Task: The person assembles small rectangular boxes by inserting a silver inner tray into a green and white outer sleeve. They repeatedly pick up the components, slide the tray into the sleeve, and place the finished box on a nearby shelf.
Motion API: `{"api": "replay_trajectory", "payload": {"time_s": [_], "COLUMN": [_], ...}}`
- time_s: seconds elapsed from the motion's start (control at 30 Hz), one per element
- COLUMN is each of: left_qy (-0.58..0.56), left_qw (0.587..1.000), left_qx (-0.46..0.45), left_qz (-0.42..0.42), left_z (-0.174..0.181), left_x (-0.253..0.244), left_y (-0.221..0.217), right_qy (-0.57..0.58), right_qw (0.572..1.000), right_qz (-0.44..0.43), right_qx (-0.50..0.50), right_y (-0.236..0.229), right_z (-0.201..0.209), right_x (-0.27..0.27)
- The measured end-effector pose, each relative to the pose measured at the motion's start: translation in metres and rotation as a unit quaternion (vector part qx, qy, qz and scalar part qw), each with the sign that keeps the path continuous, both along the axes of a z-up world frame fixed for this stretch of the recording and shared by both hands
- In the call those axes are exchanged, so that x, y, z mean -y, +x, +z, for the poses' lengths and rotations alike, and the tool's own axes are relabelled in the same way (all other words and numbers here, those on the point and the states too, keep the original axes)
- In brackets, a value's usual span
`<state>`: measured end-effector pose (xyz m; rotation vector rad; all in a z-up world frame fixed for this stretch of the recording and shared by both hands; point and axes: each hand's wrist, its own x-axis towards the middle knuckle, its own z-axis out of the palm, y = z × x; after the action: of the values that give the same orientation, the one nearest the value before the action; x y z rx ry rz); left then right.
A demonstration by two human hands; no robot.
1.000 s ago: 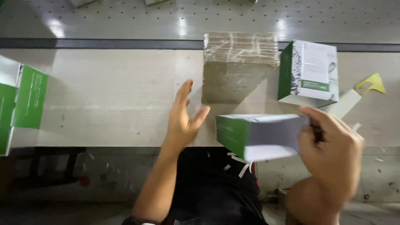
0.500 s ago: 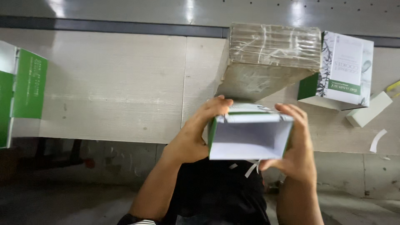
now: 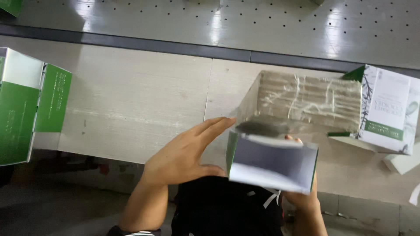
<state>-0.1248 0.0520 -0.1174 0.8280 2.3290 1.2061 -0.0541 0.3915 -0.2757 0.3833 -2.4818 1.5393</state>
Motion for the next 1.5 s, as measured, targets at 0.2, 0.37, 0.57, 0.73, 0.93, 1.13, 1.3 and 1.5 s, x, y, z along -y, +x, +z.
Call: {"api": "replay_trajectory", "payload": {"time_s": [0.2, 0.37, 0.57, 0.73, 0.93, 1.13, 1.3, 1.5], "left_qy": [0.164, 0.134, 0.206, 0.192, 0.168, 0.136, 0.101, 0.21], "left_qw": [0.984, 0.984, 0.968, 0.961, 0.962, 0.968, 0.983, 0.974], "left_qx": [-0.058, -0.101, -0.136, -0.192, -0.207, -0.2, -0.129, -0.017], "left_qz": [-0.041, -0.063, 0.043, 0.048, 0.065, 0.063, 0.082, 0.085], "left_z": [0.005, -0.011, -0.013, -0.008, -0.005, -0.016, -0.022, -0.033], "left_x": [0.002, -0.01, 0.007, 0.028, 0.042, 0.014, -0.011, -0.002], "left_y": [0.004, 0.026, 0.051, 0.07, 0.087, 0.083, 0.062, 0.029], "right_qy": [-0.03, -0.063, -0.201, -0.057, -0.038, -0.004, 0.109, -0.538], "right_qw": [0.994, 0.981, 0.979, 0.99, 0.988, 0.988, 0.985, 0.827], "right_qz": [0.05, -0.022, -0.02, 0.027, 0.049, 0.068, 0.131, 0.048], "right_qx": [-0.092, -0.183, 0.02, -0.129, -0.144, -0.136, -0.041, 0.155], "right_y": [0.017, 0.01, 0.006, 0.004, 0.011, 0.016, 0.021, 0.015], "right_z": [-0.031, 0.0, -0.012, 0.017, 0.03, 0.041, -0.007, -0.032], "right_x": [-0.025, 0.018, -0.004, 0.018, 0.025, 0.022, -0.007, 0.0]}}
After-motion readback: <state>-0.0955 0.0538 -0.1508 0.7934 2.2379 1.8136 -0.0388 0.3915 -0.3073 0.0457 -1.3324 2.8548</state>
